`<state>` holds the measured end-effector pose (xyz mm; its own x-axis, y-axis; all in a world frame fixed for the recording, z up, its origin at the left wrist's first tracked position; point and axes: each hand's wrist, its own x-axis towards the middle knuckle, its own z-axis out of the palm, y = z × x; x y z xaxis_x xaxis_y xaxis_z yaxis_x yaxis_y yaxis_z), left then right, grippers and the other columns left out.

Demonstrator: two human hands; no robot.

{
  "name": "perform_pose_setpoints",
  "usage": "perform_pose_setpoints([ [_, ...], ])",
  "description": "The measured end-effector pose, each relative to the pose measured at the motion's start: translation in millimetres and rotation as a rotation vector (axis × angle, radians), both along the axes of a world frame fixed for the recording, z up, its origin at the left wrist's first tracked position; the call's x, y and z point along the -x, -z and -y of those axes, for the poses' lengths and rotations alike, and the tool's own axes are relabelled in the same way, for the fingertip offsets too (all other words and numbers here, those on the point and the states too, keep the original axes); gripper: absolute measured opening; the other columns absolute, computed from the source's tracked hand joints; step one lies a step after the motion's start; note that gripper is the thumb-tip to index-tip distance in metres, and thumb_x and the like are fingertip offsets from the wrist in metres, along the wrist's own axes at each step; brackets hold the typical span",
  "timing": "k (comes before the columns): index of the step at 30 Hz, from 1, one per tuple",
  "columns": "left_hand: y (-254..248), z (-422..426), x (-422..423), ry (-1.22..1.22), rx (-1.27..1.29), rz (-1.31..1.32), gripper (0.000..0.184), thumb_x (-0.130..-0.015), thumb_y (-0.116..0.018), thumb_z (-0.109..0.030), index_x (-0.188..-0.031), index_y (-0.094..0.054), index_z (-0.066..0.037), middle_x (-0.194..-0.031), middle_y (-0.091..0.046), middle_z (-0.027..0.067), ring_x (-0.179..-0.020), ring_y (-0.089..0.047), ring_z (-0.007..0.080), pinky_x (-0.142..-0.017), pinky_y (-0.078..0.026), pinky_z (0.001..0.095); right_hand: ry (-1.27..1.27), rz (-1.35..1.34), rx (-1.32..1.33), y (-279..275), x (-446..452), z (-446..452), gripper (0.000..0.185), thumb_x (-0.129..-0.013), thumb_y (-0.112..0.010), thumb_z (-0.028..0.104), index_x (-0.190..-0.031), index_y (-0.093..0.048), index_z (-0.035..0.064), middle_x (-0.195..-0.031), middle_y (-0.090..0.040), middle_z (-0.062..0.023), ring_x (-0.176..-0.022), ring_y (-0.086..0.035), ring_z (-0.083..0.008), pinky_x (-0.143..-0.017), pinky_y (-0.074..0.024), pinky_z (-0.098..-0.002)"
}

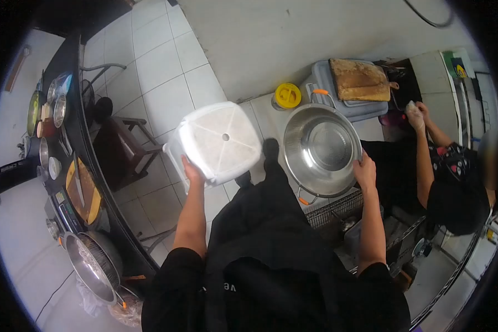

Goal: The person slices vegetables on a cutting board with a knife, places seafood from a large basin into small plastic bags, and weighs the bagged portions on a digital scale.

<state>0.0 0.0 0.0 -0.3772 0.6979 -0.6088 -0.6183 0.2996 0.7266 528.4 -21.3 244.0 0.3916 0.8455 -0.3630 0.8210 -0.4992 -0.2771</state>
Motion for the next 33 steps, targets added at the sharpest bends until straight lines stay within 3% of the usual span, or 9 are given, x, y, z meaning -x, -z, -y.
perform_pose_setpoints([
  [7,84.7,-46.2,-74.2,0.013,0.099,0.350,0.083,-0.088,-0.032,-0.063,-0.135,-0.035,0.006,-0.138,-0.042,0.0198,-0.124,-0.043,0.0339,-0.105,-0.031,0.0395,-0.008,-0.373,-0.166,67.9,-56.4,-60.2,0.043,-0.080,-0.052,0.005,-0.122,-0.051,-0.0028,-0.099,-0.064,-0.0203,-0.091,-0.064,-0.0274,-0.082,-0.0475,-0.0371],
  [10,114.0,-51.8,-98.1,0.038,0.147,0.343,0.086,-0.087,-0.031,-0.065,-0.135,-0.035,0.007,-0.135,-0.044,0.0212,-0.123,-0.044,0.0343,-0.105,-0.032,0.0401,0.129,-0.772,-0.048,116.9,-50.9,-71.9,0.043,-0.084,-0.052,0.002,-0.126,-0.044,-0.0032,-0.110,-0.058,-0.0130,-0.101,-0.055,-0.0192,-0.089,-0.0433,-0.0321],
  [16,161.4,-79.1,-155.3,0.101,0.069,0.565,0.087,-0.086,-0.029,-0.069,-0.134,-0.040,0.002,-0.130,-0.049,0.0198,-0.117,-0.050,0.0327,-0.099,-0.038,0.0427,0.317,-0.905,0.163,234.9,-28.4,-82.0,0.047,-0.083,-0.055,-0.001,-0.128,-0.044,0.0012,-0.116,-0.056,-0.0127,-0.102,-0.055,-0.0207,-0.087,-0.0454,-0.0322],
  [21,152.8,-91.7,-153.7,0.150,0.044,0.639,0.079,-0.089,-0.028,-0.066,-0.136,-0.039,-0.003,-0.130,-0.050,0.0170,-0.116,-0.050,0.0303,-0.100,-0.039,0.0423,0.553,-1.186,0.067,283.3,18.6,-74.5,0.047,-0.083,-0.054,0.000,-0.129,-0.042,0.0051,-0.118,-0.054,-0.0120,-0.102,-0.056,-0.0221,-0.079,-0.0495,-0.0313],
  [24,151.5,-90.0,-138.8,0.380,0.027,0.418,0.074,-0.093,-0.020,-0.061,-0.138,-0.036,-0.005,-0.132,-0.049,0.0148,-0.120,-0.047,0.0293,-0.101,-0.039,0.0417,0.734,-1.143,0.106,307.0,58.1,-65.1,0.049,-0.084,-0.055,-0.001,-0.130,-0.040,0.0079,-0.113,-0.056,-0.0103,-0.097,-0.058,-0.0235,-0.071,-0.0533,-0.0383],
  [27,196.9,-73.8,-117.7,0.360,-0.108,0.282,0.079,-0.091,-0.018,-0.066,-0.139,-0.035,-0.006,-0.135,-0.046,0.0145,-0.123,-0.045,0.0298,-0.103,-0.037,0.0425,0.882,-1.279,0.122,317.5,99.0,-50.9,0.045,-0.086,-0.058,0.002,-0.127,-0.042,0.0122,-0.116,-0.054,-0.0093,-0.101,-0.057,-0.0234,-0.071,-0.0524,-0.0381],
  [29,152.8,-83.1,-120.1,0.174,0.139,0.421,0.084,-0.088,-0.017,-0.070,-0.140,-0.033,-0.006,-0.140,-0.041,0.0144,-0.125,-0.042,0.0305,-0.105,-0.034,0.0424,0.906,-1.444,0.063,315.6,119.7,-49.3,0.042,-0.087,-0.060,0.004,-0.122,-0.042,0.0158,-0.118,-0.053,-0.0074,-0.103,-0.056,-0.0230,-0.075,-0.0507,-0.0378],
  [31,140.3,-73.4,-111.7,0.063,0.069,0.585,0.081,-0.089,-0.022,-0.068,-0.141,-0.031,-0.006,-0.142,-0.037,0.0150,-0.129,-0.037,0.0327,-0.108,-0.027,0.0474,0.908,-1.441,0.103,316.0,127.5,-48.4,0.043,-0.088,-0.059,0.005,-0.124,-0.040,0.0184,-0.119,-0.052,-0.0058,-0.103,-0.055,-0.0224,-0.078,-0.0494,-0.0397],
  [33,120.1,-67.4,-122.4,0.086,0.161,0.507,0.082,-0.089,-0.021,-0.069,-0.142,-0.029,-0.007,-0.144,-0.034,0.0151,-0.131,-0.034,0.0330,-0.110,-0.025,0.0465,0.905,-1.442,0.094,320.6,135.4,-47.2,0.054,-0.091,-0.052,0.002,-0.134,-0.024,0.0173,-0.122,-0.046,-0.0163,-0.097,-0.057,-0.0316,-0.058,-0.0536,-0.0439],
])
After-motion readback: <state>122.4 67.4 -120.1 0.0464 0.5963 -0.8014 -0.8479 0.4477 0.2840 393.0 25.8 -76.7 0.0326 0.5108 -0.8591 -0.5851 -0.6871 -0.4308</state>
